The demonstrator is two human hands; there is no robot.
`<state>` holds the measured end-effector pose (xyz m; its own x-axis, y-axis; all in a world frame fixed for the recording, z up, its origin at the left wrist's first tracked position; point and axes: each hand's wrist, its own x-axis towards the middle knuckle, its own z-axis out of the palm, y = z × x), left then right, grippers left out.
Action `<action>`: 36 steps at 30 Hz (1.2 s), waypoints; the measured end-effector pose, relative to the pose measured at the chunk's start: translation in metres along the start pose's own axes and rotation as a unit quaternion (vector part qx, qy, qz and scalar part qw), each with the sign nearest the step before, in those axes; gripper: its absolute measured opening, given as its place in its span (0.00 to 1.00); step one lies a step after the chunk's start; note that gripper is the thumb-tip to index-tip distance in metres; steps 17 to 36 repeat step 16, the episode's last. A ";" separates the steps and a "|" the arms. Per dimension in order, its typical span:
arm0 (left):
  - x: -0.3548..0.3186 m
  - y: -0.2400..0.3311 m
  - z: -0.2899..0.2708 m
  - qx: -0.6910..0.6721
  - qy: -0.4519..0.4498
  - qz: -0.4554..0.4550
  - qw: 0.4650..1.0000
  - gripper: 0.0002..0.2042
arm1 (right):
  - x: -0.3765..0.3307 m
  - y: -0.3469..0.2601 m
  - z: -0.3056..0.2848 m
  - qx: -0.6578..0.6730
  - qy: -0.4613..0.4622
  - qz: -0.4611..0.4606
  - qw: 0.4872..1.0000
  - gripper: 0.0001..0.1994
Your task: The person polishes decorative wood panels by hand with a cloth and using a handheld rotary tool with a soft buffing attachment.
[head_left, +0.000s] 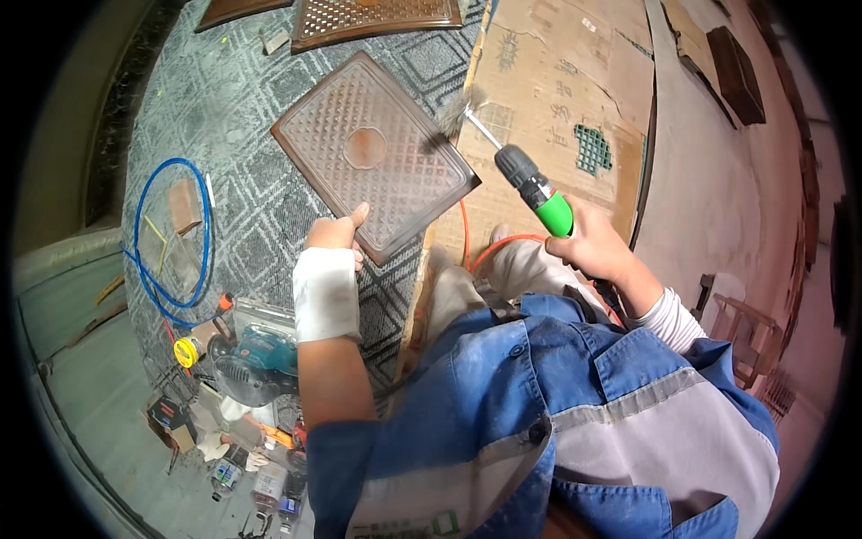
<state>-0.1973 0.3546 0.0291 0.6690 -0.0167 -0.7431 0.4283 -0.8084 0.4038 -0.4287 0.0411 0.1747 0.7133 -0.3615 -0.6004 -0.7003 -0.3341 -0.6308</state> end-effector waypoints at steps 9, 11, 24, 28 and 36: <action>-0.075 0.144 0.129 0.176 0.283 0.195 0.922 0.51 | 0.068 -0.017 -0.042 -0.078 -0.031 -0.094 0.992 0.22; -0.066 0.147 0.149 0.209 0.294 0.162 0.918 0.58 | 0.097 -0.023 -0.061 -0.094 -0.070 -0.101 0.988 0.23; -0.057 0.117 0.141 0.224 0.222 0.187 0.930 0.59 | 0.161 -0.045 -0.121 -0.190 -0.131 -0.179 0.956 0.22; -0.057 0.117 0.141 0.224 0.222 0.187 0.930 0.59 | 0.161 -0.045 -0.121 -0.190 -0.131 -0.179 0.956 0.22; -0.057 0.117 0.141 0.224 0.222 0.187 0.930 0.59 | 0.161 -0.045 -0.121 -0.190 -0.131 -0.179 0.956 0.22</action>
